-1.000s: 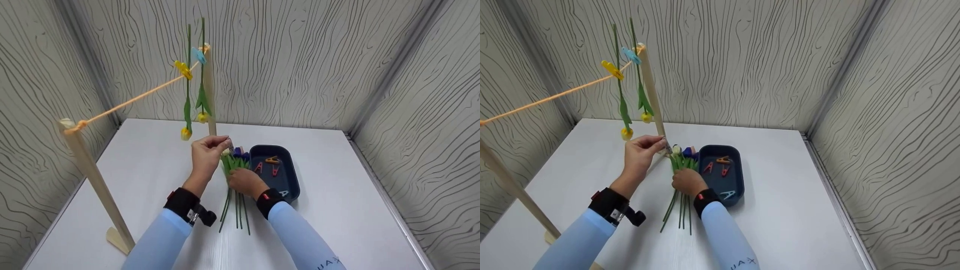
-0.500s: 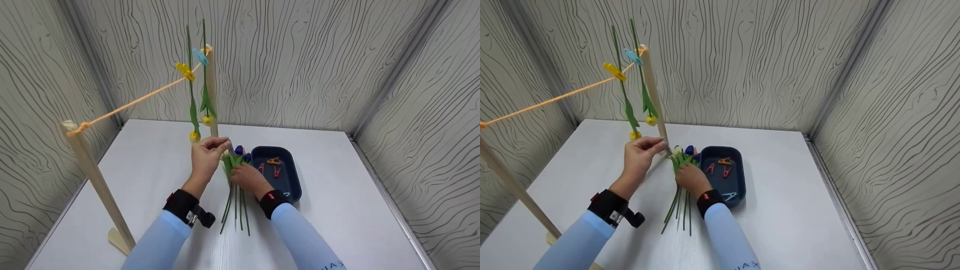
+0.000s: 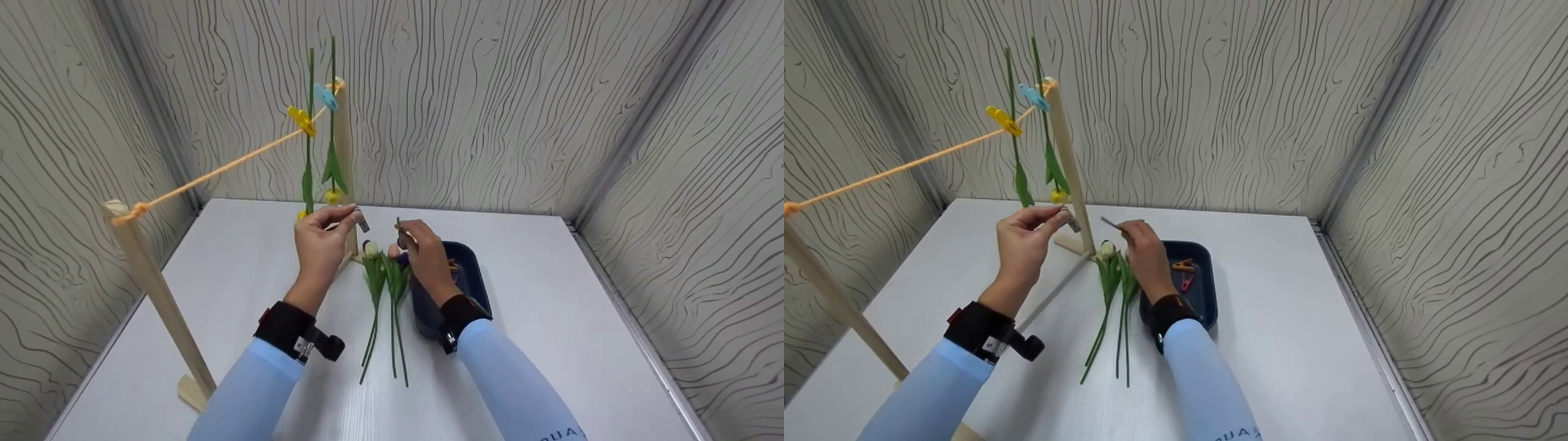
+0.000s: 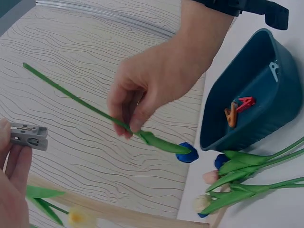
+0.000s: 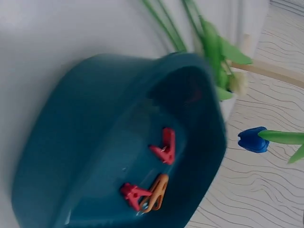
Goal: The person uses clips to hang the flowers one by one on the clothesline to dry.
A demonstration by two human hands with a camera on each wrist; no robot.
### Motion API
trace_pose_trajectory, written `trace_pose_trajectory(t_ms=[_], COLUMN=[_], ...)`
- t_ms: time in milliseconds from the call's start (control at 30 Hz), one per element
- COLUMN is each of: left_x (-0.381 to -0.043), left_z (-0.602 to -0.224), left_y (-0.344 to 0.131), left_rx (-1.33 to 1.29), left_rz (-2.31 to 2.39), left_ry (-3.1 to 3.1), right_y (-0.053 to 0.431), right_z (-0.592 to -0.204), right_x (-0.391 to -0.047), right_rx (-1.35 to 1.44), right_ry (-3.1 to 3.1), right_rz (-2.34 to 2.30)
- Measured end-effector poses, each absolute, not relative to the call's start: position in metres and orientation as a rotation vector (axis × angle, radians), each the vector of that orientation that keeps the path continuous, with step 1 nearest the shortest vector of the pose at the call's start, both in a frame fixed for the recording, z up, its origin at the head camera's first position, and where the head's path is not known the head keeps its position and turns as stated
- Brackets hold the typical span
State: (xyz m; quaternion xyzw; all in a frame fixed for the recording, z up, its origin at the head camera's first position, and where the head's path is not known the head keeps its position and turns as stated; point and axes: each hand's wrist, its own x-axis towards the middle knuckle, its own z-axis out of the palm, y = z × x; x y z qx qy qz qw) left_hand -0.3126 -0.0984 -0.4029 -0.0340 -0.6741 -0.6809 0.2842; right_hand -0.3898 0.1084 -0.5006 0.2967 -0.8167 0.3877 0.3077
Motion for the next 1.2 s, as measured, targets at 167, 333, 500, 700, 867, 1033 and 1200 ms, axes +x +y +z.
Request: trace_pose_trajectory(t_ms=[167,333,500,700,867,1033,1200], left_x=[-0.306,-0.296,-0.29,-0.281,-0.279,-0.278,-0.282], left_z=[-0.374,-0.336,-0.289,-0.238,-0.213,-0.204,-0.206], left_y=[-0.103,-0.107,-0.116,-0.133,-0.147,-0.155,-0.157], left_rx=[-0.12,-0.129,-0.132,-0.06,0.026,0.146,0.226], left_rz=[-1.767,-1.714,-1.6,-1.45,-1.422,-1.422,-1.38], left_ry=[-1.762,-1.737,-1.68,-1.572,-1.586,-1.681,-1.775], right_y=[0.096,0.077,0.055,0.026,0.005,-0.015,-0.032], right_z=[-0.476,-0.448,-0.419,-0.382,-0.357,-0.34,-0.332], right_x=[-0.391,-0.389,-0.383,-0.367,-0.357,-0.35,-0.347], right_rx=[0.644,0.589,0.599,0.627,0.656,0.725,0.729], right_ry=[-2.08,-2.026,-2.019,-1.99,-1.957,-1.951,-1.981], right_rz=[1.234,1.35,1.479,1.708,1.787,1.798,1.811])
